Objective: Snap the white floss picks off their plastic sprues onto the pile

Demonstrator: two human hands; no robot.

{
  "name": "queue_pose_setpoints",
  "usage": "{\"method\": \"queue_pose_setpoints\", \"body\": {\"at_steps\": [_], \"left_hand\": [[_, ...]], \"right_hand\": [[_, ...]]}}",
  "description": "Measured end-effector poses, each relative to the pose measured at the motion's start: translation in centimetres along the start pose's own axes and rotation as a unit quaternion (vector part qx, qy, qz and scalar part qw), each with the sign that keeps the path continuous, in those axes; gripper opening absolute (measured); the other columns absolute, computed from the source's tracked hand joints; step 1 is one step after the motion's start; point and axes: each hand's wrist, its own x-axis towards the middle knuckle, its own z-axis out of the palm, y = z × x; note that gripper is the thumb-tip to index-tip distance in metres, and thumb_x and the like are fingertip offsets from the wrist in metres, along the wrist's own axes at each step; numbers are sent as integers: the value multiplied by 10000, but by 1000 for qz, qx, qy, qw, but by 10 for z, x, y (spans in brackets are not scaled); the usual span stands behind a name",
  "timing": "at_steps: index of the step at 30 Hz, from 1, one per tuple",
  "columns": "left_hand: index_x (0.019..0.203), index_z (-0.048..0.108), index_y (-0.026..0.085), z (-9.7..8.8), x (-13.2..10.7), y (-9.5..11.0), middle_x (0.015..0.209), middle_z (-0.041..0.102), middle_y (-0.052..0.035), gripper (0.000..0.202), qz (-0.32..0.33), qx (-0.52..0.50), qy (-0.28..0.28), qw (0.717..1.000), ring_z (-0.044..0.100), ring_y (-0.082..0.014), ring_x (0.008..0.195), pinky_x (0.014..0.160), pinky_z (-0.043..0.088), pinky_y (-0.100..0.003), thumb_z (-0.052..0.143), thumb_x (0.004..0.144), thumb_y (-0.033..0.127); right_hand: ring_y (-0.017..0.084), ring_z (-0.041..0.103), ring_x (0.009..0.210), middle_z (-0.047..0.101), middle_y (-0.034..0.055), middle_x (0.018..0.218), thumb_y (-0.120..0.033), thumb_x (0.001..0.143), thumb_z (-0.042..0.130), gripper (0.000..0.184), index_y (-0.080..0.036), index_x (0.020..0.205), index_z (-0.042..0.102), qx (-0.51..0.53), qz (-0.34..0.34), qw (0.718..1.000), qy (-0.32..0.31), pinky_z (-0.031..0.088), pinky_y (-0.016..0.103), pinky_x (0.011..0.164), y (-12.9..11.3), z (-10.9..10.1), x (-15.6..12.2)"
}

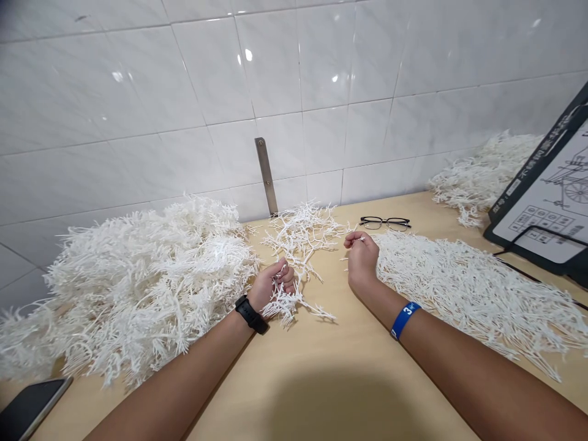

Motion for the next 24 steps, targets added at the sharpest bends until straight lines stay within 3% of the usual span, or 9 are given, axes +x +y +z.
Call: {"method": "queue_pose_setpoints", "body": {"at_steps": [6,10,16,20,22,24], "left_hand": [[544,337,165,0,-1,-1,518,236,52,450,4,6,1,1000,262,-60,431,440,311,-187,542,873,391],[540,347,162,0,0,-1,515,244,50,441,6,7,1,1000,274,-61,430,441,313,-188,538,875,375],[549,342,164,-1,0,-2,515,246,50,426,6,8,4,1000,282,-62,424,443,317,-191,505,894,354],[559,341,165,0,0,-2,518,252,52,423,7,15,4,1000,277,-59,425,445,321,-188,518,888,363],[562,342,165,-1,1,-2,518,256,53,423,8,19,3,1000,279,-58,424,444,321,-187,529,883,368],[559,340,167,-1,1,-2,514,260,53,431,7,25,-1,1000,291,-58,422,444,326,-189,544,873,383]], "right_hand": [[160,531,711,581,18,699,-136,575,452,196,-206,661,614,-43,-37,998,-11,392,260,597,7,-1,-3],[165,523,739,595,31,786,-111,547,412,327,-209,720,672,-103,-9,995,-1,360,252,573,6,-1,-6],[179,543,928,656,23,918,-66,538,388,407,-216,776,682,-127,-16,991,-27,408,287,780,6,-2,-5],[164,556,868,649,24,907,-85,579,412,354,-222,784,666,-70,-20,997,-5,455,268,698,-2,1,-7],[150,568,752,645,32,848,-110,624,461,235,-213,752,629,12,29,998,-60,480,264,621,-9,6,-12],[155,591,698,650,53,809,-130,653,523,138,-198,747,598,84,136,975,-154,516,281,589,-14,11,-19]]}}
